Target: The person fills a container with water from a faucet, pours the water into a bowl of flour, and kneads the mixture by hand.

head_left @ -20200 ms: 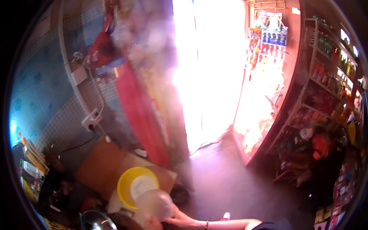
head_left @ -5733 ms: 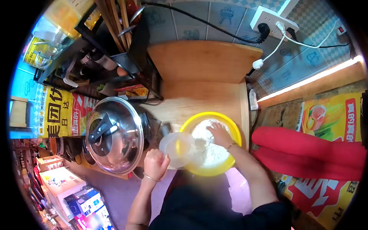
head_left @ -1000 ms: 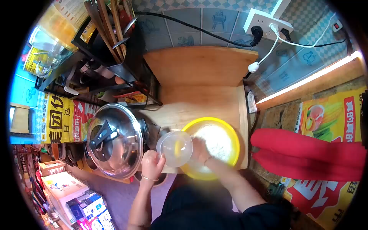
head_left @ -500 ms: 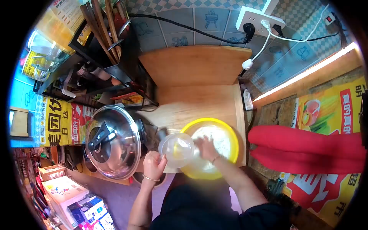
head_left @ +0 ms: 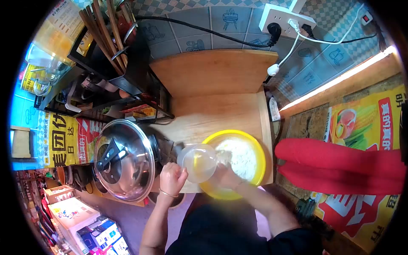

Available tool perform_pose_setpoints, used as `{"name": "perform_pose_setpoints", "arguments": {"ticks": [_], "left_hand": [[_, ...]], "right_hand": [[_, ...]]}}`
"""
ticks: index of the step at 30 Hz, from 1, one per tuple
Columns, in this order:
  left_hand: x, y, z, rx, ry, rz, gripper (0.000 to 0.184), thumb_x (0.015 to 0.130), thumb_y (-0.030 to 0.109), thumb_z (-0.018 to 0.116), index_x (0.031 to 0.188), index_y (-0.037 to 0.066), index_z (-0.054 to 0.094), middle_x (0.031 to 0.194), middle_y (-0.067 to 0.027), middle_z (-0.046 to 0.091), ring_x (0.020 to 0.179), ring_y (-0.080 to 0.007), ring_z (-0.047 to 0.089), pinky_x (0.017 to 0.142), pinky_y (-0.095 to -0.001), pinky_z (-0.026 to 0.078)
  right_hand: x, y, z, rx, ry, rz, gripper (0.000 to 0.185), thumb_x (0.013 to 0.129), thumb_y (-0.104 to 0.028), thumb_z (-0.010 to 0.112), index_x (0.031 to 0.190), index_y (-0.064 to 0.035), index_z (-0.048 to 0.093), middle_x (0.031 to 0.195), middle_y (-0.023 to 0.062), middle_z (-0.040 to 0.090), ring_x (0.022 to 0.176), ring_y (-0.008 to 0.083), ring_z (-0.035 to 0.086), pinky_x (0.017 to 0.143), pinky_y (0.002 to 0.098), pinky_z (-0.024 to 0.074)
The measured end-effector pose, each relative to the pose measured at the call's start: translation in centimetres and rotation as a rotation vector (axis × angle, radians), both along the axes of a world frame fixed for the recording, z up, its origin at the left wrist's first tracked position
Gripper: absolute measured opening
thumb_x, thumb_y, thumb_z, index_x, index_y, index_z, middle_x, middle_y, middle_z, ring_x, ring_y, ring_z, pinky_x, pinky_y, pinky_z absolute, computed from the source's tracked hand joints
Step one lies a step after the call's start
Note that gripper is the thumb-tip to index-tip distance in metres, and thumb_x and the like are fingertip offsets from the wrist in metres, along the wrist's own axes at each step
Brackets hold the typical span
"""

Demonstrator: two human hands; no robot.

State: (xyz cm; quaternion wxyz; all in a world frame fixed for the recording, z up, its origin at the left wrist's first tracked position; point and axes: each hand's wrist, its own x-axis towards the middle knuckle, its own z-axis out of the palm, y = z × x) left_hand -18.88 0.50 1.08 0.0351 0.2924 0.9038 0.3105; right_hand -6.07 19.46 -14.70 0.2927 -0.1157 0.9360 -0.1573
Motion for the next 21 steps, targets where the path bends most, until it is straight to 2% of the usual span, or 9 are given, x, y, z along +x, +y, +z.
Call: {"name": "perform_pose_setpoints", "arguments": {"ticks": [1, 3, 7, 9, 10, 11, 12, 15, 21], "left_hand": [[0.0, -0.1, -0.4, 0.003, -0.004, -0.002, 0.024, 0.069, 0.013, 0.065, 0.058, 0.001, 0.048, 0.062, -0.0164, 0.05, 0.061, -0.0342, 0.05, 0.057, -0.0423, 0.041], [0.0, -0.5, -0.8, 0.035, -0.087, 0.022, 0.024, 0.07, 0.013, 0.065, 0.06, 0.0, 0.049, 0.061, -0.0169, 0.049, 0.061, -0.0343, 0.05, 0.057, -0.0423, 0.041], [0.4, -1.1, 0.1, 0.029, -0.155, 0.099, 0.023, 0.071, 0.013, 0.065, 0.061, -0.001, 0.05, 0.062, -0.0175, 0.05, 0.061, -0.0345, 0.051, 0.056, -0.0416, 0.041], [0.4, -1.5, 0.4, 0.061, -0.153, 0.112, 0.022, 0.071, 0.013, 0.064, 0.063, -0.002, 0.051, 0.062, -0.0176, 0.05, 0.061, -0.0342, 0.051, 0.056, -0.0407, 0.041], [0.4, -1.8, 0.3, 0.064, -0.152, 0.111, 0.022, 0.071, 0.013, 0.064, 0.063, -0.002, 0.051, 0.062, -0.0176, 0.05, 0.061, -0.0342, 0.051, 0.056, -0.0407, 0.041], [0.4, -2.1, 0.0, 0.079, -0.156, 0.128, 0.022, 0.071, 0.013, 0.064, 0.063, -0.002, 0.05, 0.061, -0.0175, 0.049, 0.061, -0.0341, 0.05, 0.056, -0.0406, 0.04], [0.6, -2.1, -0.4, 0.093, -0.169, 0.146, 0.022, 0.071, 0.012, 0.064, 0.063, -0.002, 0.05, 0.061, -0.0173, 0.049, 0.061, -0.034, 0.05, 0.056, -0.0405, 0.04], [0.4, -2.1, -1.0, 0.086, -0.151, 0.105, 0.022, 0.071, 0.012, 0.064, 0.063, -0.002, 0.049, 0.061, -0.0171, 0.048, 0.061, -0.0339, 0.05, 0.055, -0.0407, 0.039], [1.2, -1.3, -0.5, 0.119, -0.167, 0.114, 0.022, 0.071, 0.011, 0.064, 0.062, -0.001, 0.048, 0.06, -0.0171, 0.048, 0.06, -0.0342, 0.048, 0.055, -0.0411, 0.039]], "right_hand": [[3.0, 1.3, -3.9, -0.149, 0.16, 0.045, 0.042, 0.079, -0.018, 0.052, 0.121, -0.0159, 0.054, 0.143, 0.0093, 0.029, 0.131, 0.0257, 0.028, 0.1, 0.0636, 0.0209], [2.0, 4.6, -1.7, 0.048, 0.188, 0.03, 0.044, 0.078, -0.018, 0.053, 0.122, -0.0163, 0.053, 0.139, 0.0118, 0.034, 0.129, 0.0316, 0.03, 0.098, 0.064, 0.0237], [-4.4, 3.9, -1.7, -0.095, 0.227, -0.582, 0.043, 0.081, -0.02, 0.048, 0.122, -0.0083, 0.049, 0.126, 0.0166, 0.044, 0.124, 0.0379, 0.034, 0.099, 0.0599, 0.0262], [-6.0, -0.3, 2.7, -0.121, -0.036, -0.451, 0.041, 0.082, -0.025, 0.047, 0.119, -0.0058, 0.049, 0.124, 0.018, 0.047, 0.118, 0.0331, 0.041, 0.098, 0.054, 0.0301], [-3.1, -3.4, -3.4, -0.257, 0.383, -0.578, 0.035, 0.085, -0.028, 0.045, 0.113, -0.0093, 0.055, 0.122, 0.0141, 0.051, 0.115, 0.0264, 0.046, 0.098, 0.0512, 0.0306], [-0.8, -3.5, -4.6, -0.249, 0.383, -0.58, 0.035, 0.085, -0.028, 0.045, 0.113, -0.0093, 0.055, 0.122, 0.0141, 0.051, 0.115, 0.0264, 0.046, 0.098, 0.0512, 0.0306], [1.9, -2.3, -5.4, -0.266, 0.455, -0.276, 0.034, 0.085, -0.027, 0.045, 0.112, -0.0112, 0.056, 0.122, 0.0109, 0.051, 0.116, 0.0251, 0.045, 0.099, 0.0507, 0.0298], [2.4, 3.8, 0.9, 0.028, -0.008, 0.231, 0.034, 0.081, -0.02, 0.052, 0.115, -0.0167, 0.057, 0.122, 0.0033, 0.052, 0.122, 0.0244, 0.04, 0.102, 0.0515, 0.0269], [-2.1, 8.6, -1.6, -0.032, 0.269, -0.421, 0.051, 0.064, -0.016, 0.069, 0.113, -0.0154, 0.056, 0.121, 0.0139, 0.046, 0.114, 0.0308, 0.041, 0.095, 0.0579, 0.0306]]}}
